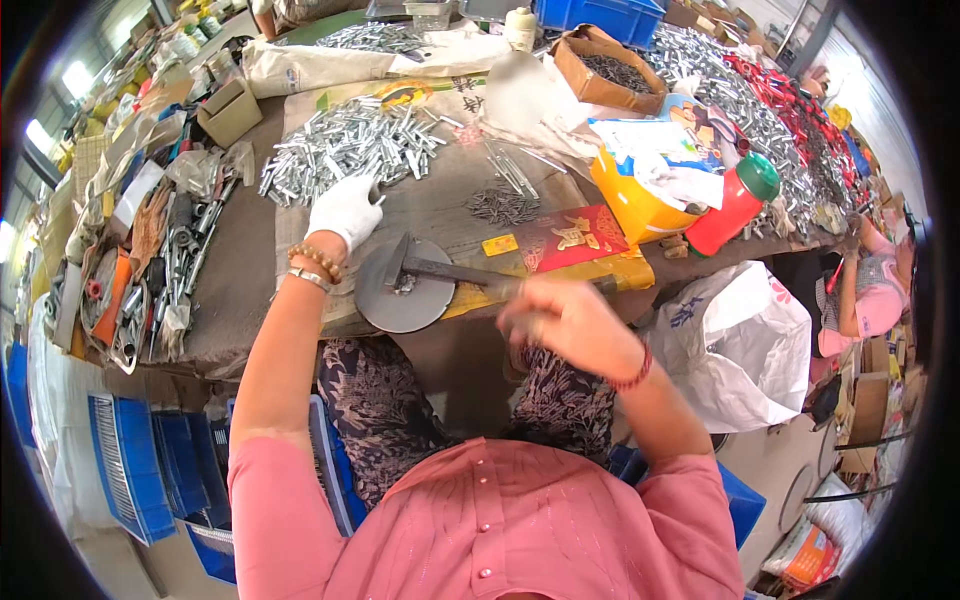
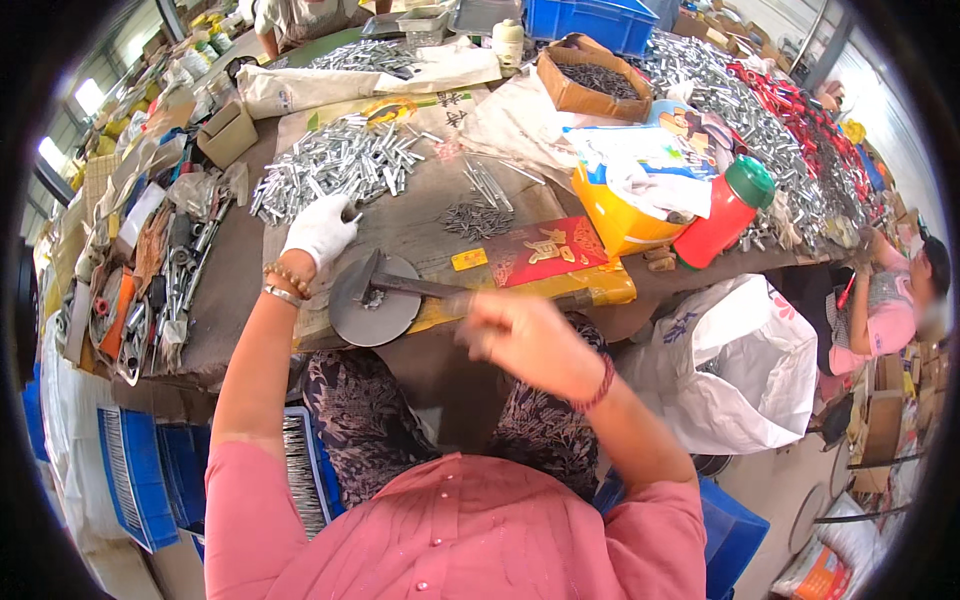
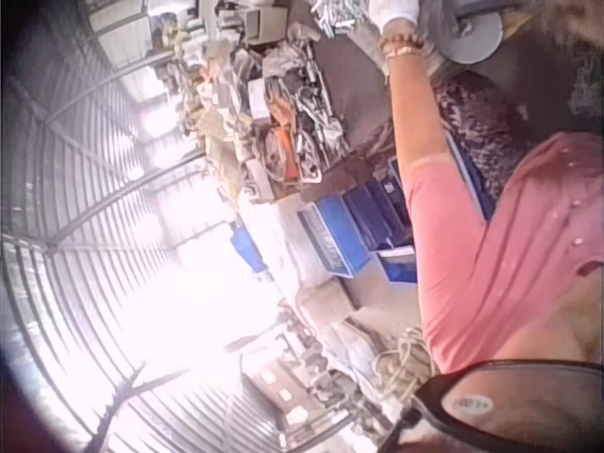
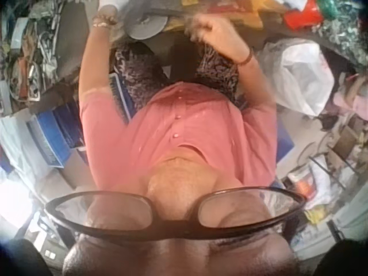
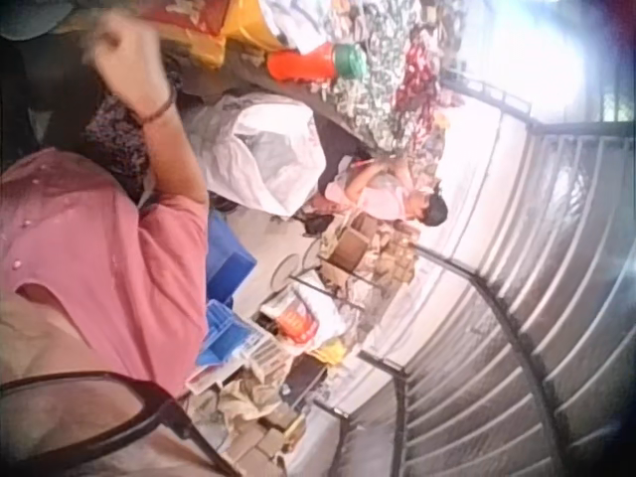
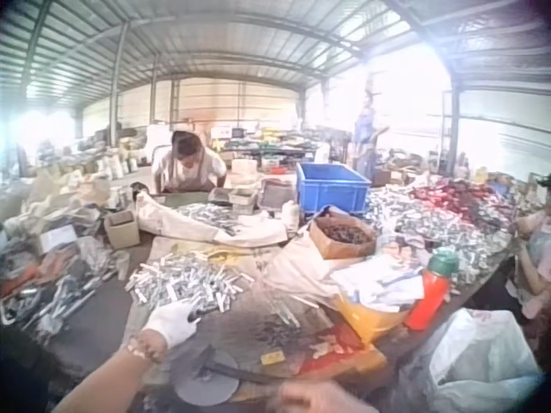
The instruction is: The person assembles metal parts by inserting metal pins into sleeves on an anvil, securing them using a small hammer, and placing the finished components into a blue tray.
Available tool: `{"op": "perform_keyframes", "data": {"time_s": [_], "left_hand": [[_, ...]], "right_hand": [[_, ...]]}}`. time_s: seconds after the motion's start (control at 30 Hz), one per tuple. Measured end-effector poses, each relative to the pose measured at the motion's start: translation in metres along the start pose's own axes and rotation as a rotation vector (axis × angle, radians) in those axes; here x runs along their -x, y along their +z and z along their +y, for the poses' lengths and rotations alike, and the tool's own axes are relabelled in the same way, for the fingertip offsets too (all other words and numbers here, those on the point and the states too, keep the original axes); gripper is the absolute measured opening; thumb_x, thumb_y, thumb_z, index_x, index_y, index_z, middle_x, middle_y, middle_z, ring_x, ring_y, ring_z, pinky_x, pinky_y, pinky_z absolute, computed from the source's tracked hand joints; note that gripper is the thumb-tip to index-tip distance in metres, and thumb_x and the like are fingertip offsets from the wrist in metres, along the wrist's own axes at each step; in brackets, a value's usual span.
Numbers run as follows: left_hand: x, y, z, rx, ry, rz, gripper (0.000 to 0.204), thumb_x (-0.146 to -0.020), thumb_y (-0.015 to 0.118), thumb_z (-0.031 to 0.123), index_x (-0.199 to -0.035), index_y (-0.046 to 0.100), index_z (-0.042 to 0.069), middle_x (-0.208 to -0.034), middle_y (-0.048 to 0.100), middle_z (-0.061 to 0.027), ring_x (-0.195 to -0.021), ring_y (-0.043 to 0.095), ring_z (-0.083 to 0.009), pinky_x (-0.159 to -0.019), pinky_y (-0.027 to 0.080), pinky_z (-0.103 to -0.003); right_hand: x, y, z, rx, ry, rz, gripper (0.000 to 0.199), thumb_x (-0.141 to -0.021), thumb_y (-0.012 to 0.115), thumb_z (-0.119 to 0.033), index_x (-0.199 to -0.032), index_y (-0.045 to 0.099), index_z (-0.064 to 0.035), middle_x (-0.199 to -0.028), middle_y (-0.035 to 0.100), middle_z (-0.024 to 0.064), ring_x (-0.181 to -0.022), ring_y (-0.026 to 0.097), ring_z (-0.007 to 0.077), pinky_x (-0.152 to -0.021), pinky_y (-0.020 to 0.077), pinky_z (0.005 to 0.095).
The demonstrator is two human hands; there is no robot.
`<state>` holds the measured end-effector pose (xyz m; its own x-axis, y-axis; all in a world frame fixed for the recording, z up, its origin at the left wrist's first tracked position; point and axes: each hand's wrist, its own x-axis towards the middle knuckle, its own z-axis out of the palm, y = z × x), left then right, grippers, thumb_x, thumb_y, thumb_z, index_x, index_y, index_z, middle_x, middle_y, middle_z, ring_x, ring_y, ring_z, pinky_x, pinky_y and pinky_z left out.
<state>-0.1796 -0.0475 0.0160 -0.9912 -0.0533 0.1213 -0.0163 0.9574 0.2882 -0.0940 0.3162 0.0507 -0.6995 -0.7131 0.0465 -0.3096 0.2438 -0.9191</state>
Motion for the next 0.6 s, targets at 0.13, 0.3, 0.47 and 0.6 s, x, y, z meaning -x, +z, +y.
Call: {"op": "perform_keyframes", "data": {"time_s": [0.13,0.3,0.47,0.6], "left_hand": [[0.013,-0.006,0.006,0.018,-0.003,0.018,0.024,-0.084,0.071,0.017,-0.102,0.07,0.001,-0.102,0.072,-0.0213,-0.099,0.07,-0.0389,-0.09,0.055,-0.044],[0.056,-0.024,0.01,0.59,-0.044,0.23,0.036,-0.089,0.07,0.014,-0.122,0.064,0.002,-0.098,0.073,-0.0131,-0.084,0.071,-0.0234,-0.079,0.056,-0.036],[0.129,-0.052,0.037,1.207,-0.222,0.004,0.021,-0.099,0.062,0.008,-0.118,0.059,0.001,-0.093,0.07,-0.0063,-0.081,0.066,-0.0104,-0.068,0.053,-0.023],[0.166,-0.029,0.036,1.258,-0.303,-0.064,0.018,-0.097,0.066,0.006,-0.113,0.06,0.002,-0.096,0.074,-0.009,-0.086,0.068,-0.0111,-0.071,0.054,-0.024]], "right_hand": [[-0.07,-0.053,0.051,0.566,-0.202,0.541,0.027,-0.087,0.064,-0.003,-0.114,0.067,-0.0037,-0.096,0.071,0.0224,-0.092,0.07,0.0423,-0.08,0.057,0.0475],[-0.147,-0.088,0.104,0.888,-0.211,0.676,0.03,-0.085,0.061,-0.001,-0.114,0.065,-0.0036,-0.097,0.07,0.0236,-0.094,0.07,0.0444,-0.081,0.057,0.0513],[-0.175,-0.095,0.111,1.125,0.016,0.514,0.025,-0.091,0.061,-0.007,-0.115,0.063,-0.0057,-0.097,0.071,0.0221,-0.09,0.072,0.0431,-0.078,0.0579,0.0537],[-0.173,-0.092,0.108,1.134,0.026,0.426,0.03,-0.085,0.06,0.0,-0.114,0.06,-0.0052,-0.096,0.069,0.0233,-0.093,0.07,0.0459,-0.08,0.0559,0.0541]]}}
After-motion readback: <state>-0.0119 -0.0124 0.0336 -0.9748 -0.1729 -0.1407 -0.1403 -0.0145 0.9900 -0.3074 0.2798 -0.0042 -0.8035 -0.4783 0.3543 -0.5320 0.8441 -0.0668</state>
